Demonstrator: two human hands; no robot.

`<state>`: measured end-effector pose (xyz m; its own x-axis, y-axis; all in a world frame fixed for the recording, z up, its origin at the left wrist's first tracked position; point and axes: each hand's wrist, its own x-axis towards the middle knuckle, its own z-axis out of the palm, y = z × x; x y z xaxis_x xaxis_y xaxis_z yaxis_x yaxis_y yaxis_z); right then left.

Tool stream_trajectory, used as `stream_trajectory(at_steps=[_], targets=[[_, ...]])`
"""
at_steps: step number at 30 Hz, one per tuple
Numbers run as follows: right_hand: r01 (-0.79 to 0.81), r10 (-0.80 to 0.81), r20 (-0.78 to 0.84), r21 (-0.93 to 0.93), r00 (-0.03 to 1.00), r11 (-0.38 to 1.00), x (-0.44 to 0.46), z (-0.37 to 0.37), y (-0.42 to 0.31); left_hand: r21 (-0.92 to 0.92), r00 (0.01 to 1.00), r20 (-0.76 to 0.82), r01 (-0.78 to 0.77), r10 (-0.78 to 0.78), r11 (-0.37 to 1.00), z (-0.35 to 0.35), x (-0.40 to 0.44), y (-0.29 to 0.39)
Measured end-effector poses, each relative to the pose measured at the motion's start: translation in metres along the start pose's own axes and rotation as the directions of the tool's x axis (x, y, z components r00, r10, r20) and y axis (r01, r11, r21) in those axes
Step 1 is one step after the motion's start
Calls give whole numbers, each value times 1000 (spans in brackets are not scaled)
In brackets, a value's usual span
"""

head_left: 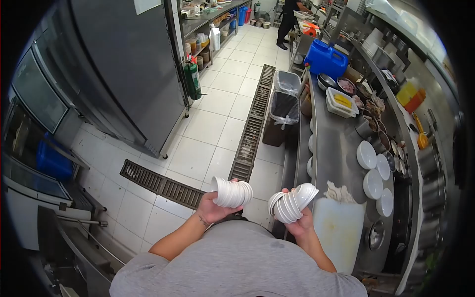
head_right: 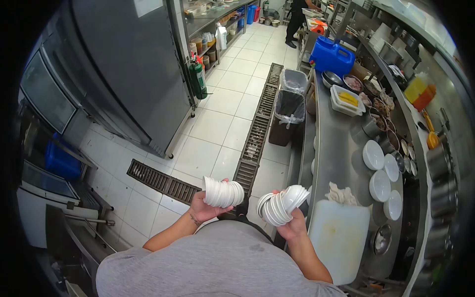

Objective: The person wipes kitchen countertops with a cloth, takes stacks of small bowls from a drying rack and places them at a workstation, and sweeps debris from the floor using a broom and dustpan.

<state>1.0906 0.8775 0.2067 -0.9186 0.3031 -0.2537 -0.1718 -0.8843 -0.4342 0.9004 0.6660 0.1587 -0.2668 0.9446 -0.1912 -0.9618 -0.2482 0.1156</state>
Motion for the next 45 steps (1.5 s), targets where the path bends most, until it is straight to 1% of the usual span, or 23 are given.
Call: stream_trajectory(at_steps=[2,4,5,7,8,12,13,15,19,21,22,27,29,31,33,35,37,38,39,40,43,44,45], targets=[[-1,1,18,4,1000,1000,56,4,-21,-9,999,-17,29,-29,1000,11,43,27],[-3,6,135,-19,991,1000,111,10,-36,26,999,-32,28,-28,999,19,74,58],[-2,4,145,-14,989,1000,138,17,-45,46,999,-34,40,-38,998,21,90,73],[-85,93,185,-51,978,995,186,33,-65,34,999,-39,9,-8,999,24,110,102],[-145,156,135,-87,979,986,207,48,-77,48,996,-75,-34,37,998,26,119,117],[-162,168,187,-51,968,986,297,77,-103,91,947,-218,-220,235,971,17,150,178],[-179,184,248,-44,951,983,319,79,-112,38,950,-196,-242,245,970,11,156,194],[-176,170,285,-6,943,984,367,85,-123,24,933,-244,-267,264,963,7,173,231],[-117,124,275,-42,953,992,451,98,-148,90,947,-227,-213,229,973,5,234,323],[-98,99,219,-14,971,995,491,101,-160,130,969,-177,-149,171,980,16,281,369],[-56,57,153,-8,987,998,508,108,-167,102,983,-137,-112,126,988,21,307,392],[51,-52,39,32,998,998,596,116,-198,190,997,-67,51,-38,981,49,436,485],[104,-104,-2,43,995,994,629,121,-215,213,992,0,123,-126,969,60,491,513],[145,-145,-13,80,989,986,665,121,-228,219,987,3,154,-159,963,70,541,539],[169,-167,-24,95,986,981,712,118,-242,139,984,-33,180,-177,974,76,590,566],[213,-202,-128,77,971,974,758,120,-264,151,979,-45,205,-201,967,76,631,595],[214,-205,-103,86,973,973,811,123,-291,111,988,-47,153,-148,982,84,670,630],[193,-190,-41,73,981,979,839,126,-305,181,993,-47,111,-105,977,77,688,648],[175,-176,17,60,984,983,867,126,-318,158,995,-46,99,-93,983,80,703,666],[91,-89,-25,83,996,992,900,117,-330,133,996,-49,75,-69,988,77,715,686],[133,-133,12,2,991,991,981,143,-365,84,995,-94,-16,24,996,67,750,740],[110,-111,30,27,993,994,1008,146,-373,7,991,-114,-70,70,998,60,760,756],[84,-87,55,51,995,995,1036,149,-381,-8,984,-153,-94,92,996,45,770,776]])
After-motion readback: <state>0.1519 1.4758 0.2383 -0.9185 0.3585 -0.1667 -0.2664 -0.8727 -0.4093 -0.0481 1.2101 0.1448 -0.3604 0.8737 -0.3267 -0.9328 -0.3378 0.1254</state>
